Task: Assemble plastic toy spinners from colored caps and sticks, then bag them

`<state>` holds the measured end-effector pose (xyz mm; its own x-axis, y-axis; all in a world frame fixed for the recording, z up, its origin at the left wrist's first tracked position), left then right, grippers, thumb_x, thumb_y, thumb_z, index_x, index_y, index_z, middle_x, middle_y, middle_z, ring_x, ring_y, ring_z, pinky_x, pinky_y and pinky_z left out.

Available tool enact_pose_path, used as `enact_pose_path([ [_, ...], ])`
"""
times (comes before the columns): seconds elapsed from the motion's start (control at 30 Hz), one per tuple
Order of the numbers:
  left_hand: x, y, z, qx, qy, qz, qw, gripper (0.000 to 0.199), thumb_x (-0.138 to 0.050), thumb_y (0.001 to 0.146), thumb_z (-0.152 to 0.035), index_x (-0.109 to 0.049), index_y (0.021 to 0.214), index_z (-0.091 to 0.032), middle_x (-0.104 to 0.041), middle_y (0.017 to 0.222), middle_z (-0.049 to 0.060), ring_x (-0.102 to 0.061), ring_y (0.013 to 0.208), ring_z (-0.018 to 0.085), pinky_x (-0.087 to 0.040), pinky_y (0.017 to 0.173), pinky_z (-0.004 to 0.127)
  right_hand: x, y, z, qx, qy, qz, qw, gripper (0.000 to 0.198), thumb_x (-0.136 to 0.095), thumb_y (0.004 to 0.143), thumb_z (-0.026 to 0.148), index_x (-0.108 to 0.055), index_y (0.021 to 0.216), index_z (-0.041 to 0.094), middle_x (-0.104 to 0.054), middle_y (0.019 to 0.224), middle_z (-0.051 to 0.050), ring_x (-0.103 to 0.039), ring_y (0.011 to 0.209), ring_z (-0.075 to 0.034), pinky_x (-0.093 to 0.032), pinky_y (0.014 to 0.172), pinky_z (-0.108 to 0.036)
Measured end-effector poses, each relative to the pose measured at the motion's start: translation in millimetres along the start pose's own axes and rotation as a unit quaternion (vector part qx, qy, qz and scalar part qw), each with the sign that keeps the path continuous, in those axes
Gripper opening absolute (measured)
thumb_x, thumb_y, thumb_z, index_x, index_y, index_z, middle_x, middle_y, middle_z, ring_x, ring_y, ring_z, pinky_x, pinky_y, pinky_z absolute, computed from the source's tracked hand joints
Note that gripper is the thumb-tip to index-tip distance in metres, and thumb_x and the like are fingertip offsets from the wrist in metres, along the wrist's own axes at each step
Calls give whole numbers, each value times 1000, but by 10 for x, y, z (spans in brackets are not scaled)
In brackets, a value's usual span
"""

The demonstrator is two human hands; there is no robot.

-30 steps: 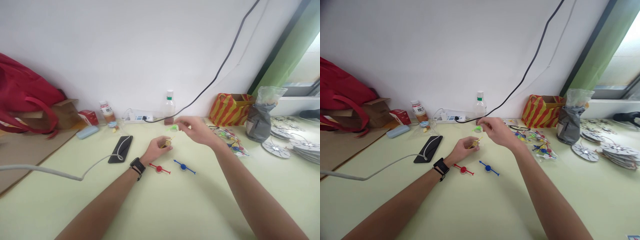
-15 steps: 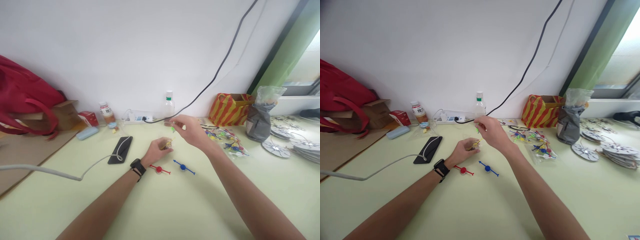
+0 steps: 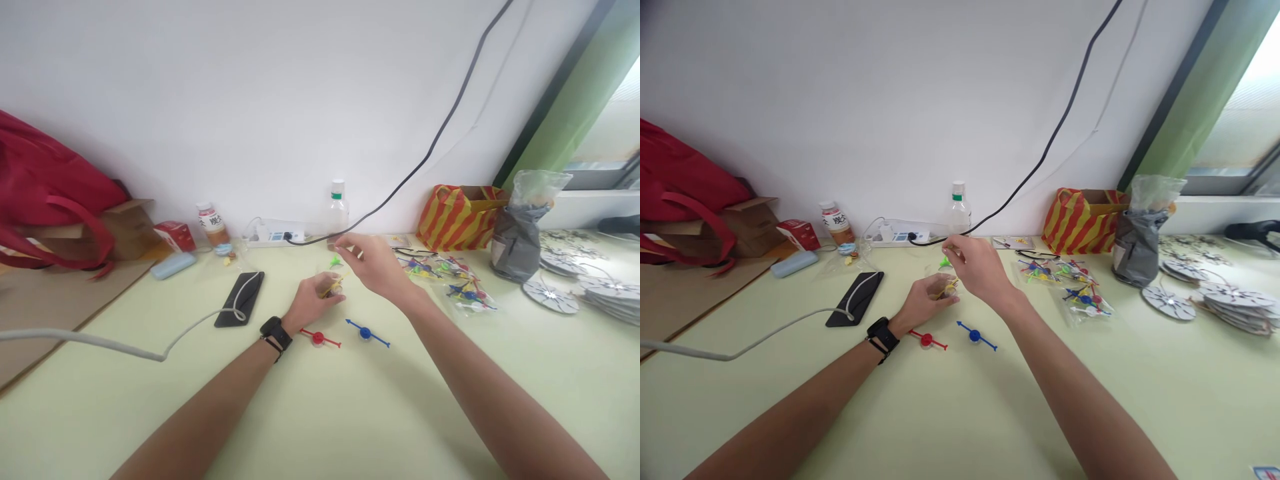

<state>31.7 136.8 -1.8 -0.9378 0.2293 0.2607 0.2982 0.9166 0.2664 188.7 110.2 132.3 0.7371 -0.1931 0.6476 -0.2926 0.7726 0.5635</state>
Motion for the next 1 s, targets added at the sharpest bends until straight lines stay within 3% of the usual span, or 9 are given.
enact_pose_path([
  [0.23, 16, -5, 11, -14, 37, -8, 999, 49, -84, 75, -39, -73, 117, -18, -77, 106, 10, -71, 99, 29, -56, 88, 39, -10, -7, -17, -14, -129, 53, 990, 22, -45, 105, 30, -64, 97, 23, -71, 82, -4, -62, 75, -20, -32, 67, -30],
  [0.4, 13, -5, -55, -34, 75, -1, 997, 40, -80, 78, -37, -72, 112, -17, -76, 100, 6, -68, 92, 24, -54, 83, 34, 89, -3, -13, -32, -150, 78, 985, 24, -43, 105, 30, -62, 93, 23, -71, 81, -2, -62, 75, -18, -32, 67, -28],
  [0.57, 35, -18, -111, -51, 133, -20, 990, 30, -80, 76, -39, -71, 93, -16, -68, 79, -1, -60, 74, 17, -48, 67, 27, 148, -5, -26, -26, -143, 116, 983, 25, -49, 101, 30, -65, 82, 23, -71, 78, 0, -60, 73, -17, -32, 65, -28],
  [0.73, 41, -15, -78, -39, 156, -28, 987, 31, -83, 73, -42, -66, 78, -16, -61, 68, -3, -54, 64, 15, -43, 58, 26, 67, 0, 63, 0, -127, 56, 990, 23, -51, 98, 21, -70, 85, 22, -74, 89, -4, -63, 79, -19, -36, 68, -29],
  [0.9, 6, -2, -62, -27, 93, -1, 995, 47, -84, 74, -36, -70, 115, -18, -75, 95, 4, -68, 82, 20, -56, 75, 30, 119, -17, 138, 14, -92, -52, 994, 21, -52, 96, 17, -73, 95, 22, -76, 93, -2, -63, 76, -17, -39, 70, -28],
  [1.0, -9, 0, -60, -18, 76, 10, 997, 52, -84, 74, -36, -68, 121, -19, -76, 96, 5, -70, 82, 19, -57, 79, 31, 234, -34, 124, 8, -78, -137, 987, 19, -54, 96, 20, -72, 99, 21, -76, 90, -2, -61, 69, -16, -40, 67, -28],
])
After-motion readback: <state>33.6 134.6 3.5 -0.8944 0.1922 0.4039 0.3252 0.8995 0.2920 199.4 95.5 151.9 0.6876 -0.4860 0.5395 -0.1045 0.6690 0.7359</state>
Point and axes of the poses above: each hand's wrist, its own y-axis towards the middle knuckle, its own x-axis out of the back of the hand, z = x × y, the point moved 5 cm from there along y, towards the middle knuckle
